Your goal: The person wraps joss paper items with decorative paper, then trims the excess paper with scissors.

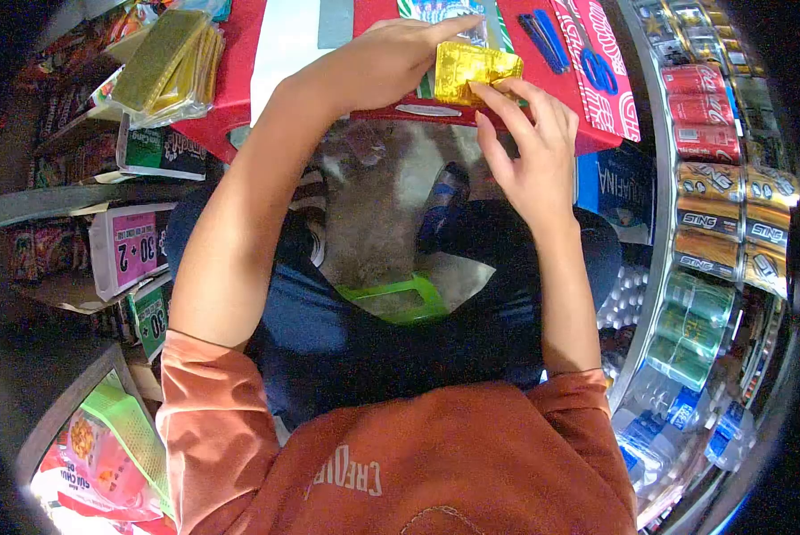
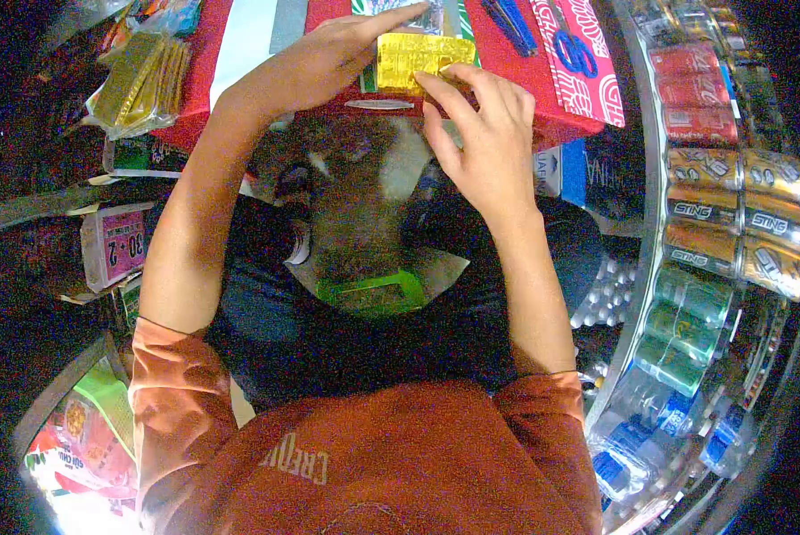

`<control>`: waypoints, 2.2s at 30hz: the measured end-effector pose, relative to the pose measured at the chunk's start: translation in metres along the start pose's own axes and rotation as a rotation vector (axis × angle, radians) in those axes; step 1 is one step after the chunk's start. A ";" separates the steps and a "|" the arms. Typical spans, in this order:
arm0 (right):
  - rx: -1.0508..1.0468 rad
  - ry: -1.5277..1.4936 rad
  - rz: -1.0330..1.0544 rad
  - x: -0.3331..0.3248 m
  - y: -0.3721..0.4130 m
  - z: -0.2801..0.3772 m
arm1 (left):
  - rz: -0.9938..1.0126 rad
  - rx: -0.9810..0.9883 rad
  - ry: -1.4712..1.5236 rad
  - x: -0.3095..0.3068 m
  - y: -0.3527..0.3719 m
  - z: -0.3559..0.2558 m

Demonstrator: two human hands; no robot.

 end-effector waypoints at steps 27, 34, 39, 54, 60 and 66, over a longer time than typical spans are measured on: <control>0.087 -0.119 -0.222 -0.013 0.012 -0.016 | -0.024 -0.074 -0.065 -0.001 -0.005 -0.006; 0.006 -0.131 -0.196 -0.017 0.020 -0.008 | -0.014 -0.049 -0.058 0.000 -0.006 -0.006; 0.005 -0.130 -0.234 -0.018 0.020 -0.008 | -0.015 -0.064 -0.083 0.001 -0.006 -0.008; 0.010 -0.159 -0.337 -0.018 0.013 -0.007 | -0.008 -0.036 -0.072 0.002 -0.005 -0.005; 0.103 -0.179 -0.155 -0.005 0.010 -0.011 | -0.009 -0.091 0.067 0.004 -0.007 0.007; 0.053 -0.064 -0.009 0.005 0.010 -0.005 | 0.098 -0.226 0.107 0.003 -0.005 0.010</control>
Point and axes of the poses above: each hand's wrist, its own y-axis away from the middle knuckle, its own x-axis out of the palm, z = x × y, the point moved 7 cm from there along -y, towards the middle knuckle, and after that the axes turned 2 degrees about -x, right-handed, at the moved point
